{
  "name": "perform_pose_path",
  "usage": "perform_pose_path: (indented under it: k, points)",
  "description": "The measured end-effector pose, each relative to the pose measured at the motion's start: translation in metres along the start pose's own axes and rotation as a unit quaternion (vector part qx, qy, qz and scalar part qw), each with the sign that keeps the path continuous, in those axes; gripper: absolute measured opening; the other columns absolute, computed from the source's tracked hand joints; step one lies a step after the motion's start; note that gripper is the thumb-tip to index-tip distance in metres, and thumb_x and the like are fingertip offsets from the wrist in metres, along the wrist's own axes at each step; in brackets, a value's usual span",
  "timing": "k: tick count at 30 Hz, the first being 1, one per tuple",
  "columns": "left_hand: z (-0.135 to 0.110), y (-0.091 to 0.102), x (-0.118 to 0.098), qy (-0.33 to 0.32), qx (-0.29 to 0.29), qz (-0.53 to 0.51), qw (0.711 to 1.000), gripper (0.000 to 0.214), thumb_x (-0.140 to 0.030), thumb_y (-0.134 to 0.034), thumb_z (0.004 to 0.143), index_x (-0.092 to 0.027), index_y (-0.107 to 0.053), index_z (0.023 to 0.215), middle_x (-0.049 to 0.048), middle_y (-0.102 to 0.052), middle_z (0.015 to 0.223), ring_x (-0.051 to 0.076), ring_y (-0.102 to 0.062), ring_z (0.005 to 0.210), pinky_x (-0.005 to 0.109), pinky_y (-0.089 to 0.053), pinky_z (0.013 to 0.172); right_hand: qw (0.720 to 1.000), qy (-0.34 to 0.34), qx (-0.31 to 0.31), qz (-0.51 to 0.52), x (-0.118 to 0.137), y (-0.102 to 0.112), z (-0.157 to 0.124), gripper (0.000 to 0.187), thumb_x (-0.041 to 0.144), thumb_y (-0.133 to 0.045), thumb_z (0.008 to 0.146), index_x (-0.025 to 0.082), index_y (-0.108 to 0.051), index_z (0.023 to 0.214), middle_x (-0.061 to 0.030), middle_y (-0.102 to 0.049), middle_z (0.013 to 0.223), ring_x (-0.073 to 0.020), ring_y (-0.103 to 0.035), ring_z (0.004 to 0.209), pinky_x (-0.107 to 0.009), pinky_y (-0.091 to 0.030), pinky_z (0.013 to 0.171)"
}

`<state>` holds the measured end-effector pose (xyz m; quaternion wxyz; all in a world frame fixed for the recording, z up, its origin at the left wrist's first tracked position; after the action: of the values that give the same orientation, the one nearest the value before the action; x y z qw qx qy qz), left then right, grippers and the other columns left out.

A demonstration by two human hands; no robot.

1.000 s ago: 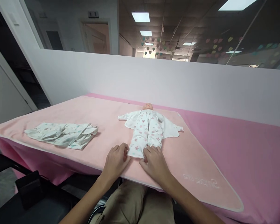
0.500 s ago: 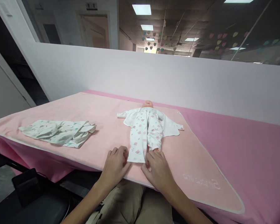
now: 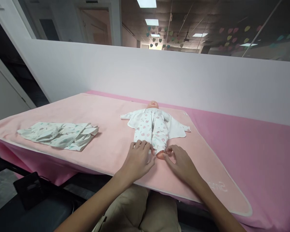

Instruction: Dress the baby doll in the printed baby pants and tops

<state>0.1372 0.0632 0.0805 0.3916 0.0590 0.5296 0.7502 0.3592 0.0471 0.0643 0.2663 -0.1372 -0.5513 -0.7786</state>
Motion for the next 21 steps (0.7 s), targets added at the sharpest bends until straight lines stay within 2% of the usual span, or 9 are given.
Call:
perform_pose_path:
  k: [3, 6, 9, 14, 19, 21]
  points:
    - [0.026, -0.022, 0.001, -0.024, 0.023, 0.057, 0.998, 0.016, -0.035, -0.056, 0.103, -0.02, -0.06, 0.101, 0.0087, -0.07, 0.104, 0.031, -0.059, 0.103, 0.049, -0.041, 0.092, 1.0, -0.003, -0.005, -0.001, 0.005, -0.006, 0.006, 0.021, 0.044, -0.064, 0.101, 0.024, -0.06, 0.097, -0.0033, -0.069, 0.093, -0.0238, -0.063, 0.087, -0.037, -0.046, 0.079]
    - [0.037, -0.036, 0.003, -0.029, 0.02, 0.068, 0.997, 0.015, -0.033, -0.057, 0.102, -0.02, -0.059, 0.094, 0.0091, -0.07, 0.097, 0.031, -0.06, 0.098, 0.048, -0.041, 0.089, 0.999, -0.04, -0.015, 0.002, 0.008, -0.012, 0.014, 0.018, 0.037, -0.065, 0.096, 0.024, -0.055, 0.09, 0.0003, -0.066, 0.083, -0.0206, -0.061, 0.076, -0.034, -0.044, 0.072]
    - [0.039, -0.04, 0.003, -0.006, 0.0, 0.07, 0.998, 0.009, -0.026, -0.059, 0.096, -0.021, -0.056, 0.088, 0.0094, -0.07, 0.092, 0.03, -0.061, 0.092, 0.046, -0.041, 0.087, 0.998, -0.065, -0.026, -0.003, 0.01, -0.017, 0.022, 0.016, 0.031, -0.063, 0.091, 0.025, -0.05, 0.084, 0.0026, -0.062, 0.077, -0.0183, -0.057, 0.069, -0.031, -0.04, 0.066]
    - [0.035, -0.04, 0.001, 0.035, -0.002, 0.078, 0.996, 0.008, -0.018, -0.059, 0.088, -0.023, -0.052, 0.087, 0.0087, -0.069, 0.086, 0.029, -0.062, 0.088, 0.044, -0.042, 0.086, 0.996, -0.03, -0.047, -0.072, 0.009, -0.004, 0.027, 0.018, 0.028, -0.059, 0.09, 0.025, -0.044, 0.08, 0.0022, -0.057, 0.074, -0.0176, -0.051, 0.067, -0.03, -0.033, 0.064]
    - [0.027, -0.04, -0.001, 0.035, 0.004, 0.055, 0.998, 0.015, -0.012, -0.054, 0.086, -0.022, -0.052, 0.096, 0.0072, -0.069, 0.088, 0.028, -0.064, 0.091, 0.044, -0.042, 0.088, 0.993, 0.015, 0.062, -0.098, -0.001, 0.02, 0.021, 0.022, 0.025, -0.059, 0.089, 0.025, -0.039, 0.079, 0.004, -0.054, 0.071, -0.0165, -0.047, 0.065, -0.03, -0.029, 0.062]
    - [0.023, -0.039, -0.006, 0.028, 0.0, 0.031, 0.999, 0.019, -0.01, -0.053, 0.084, -0.023, -0.05, 0.097, 0.0061, -0.069, 0.09, 0.028, -0.064, 0.093, 0.044, -0.042, 0.089, 0.992, 0.028, 0.08, -0.095, -0.003, 0.027, 0.017, 0.022, 0.025, -0.058, 0.089, 0.024, -0.039, 0.078, 0.004, -0.054, 0.071, -0.0161, -0.047, 0.064, -0.029, -0.03, 0.062]
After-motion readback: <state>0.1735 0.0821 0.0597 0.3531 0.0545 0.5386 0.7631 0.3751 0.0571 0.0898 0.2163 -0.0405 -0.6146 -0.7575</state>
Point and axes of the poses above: each hand's wrist, its own z-axis towards the middle knuckle, its own y-axis out of the back of the hand, x = y × z, the point moved 4 cm from there along z, towards the middle knuckle
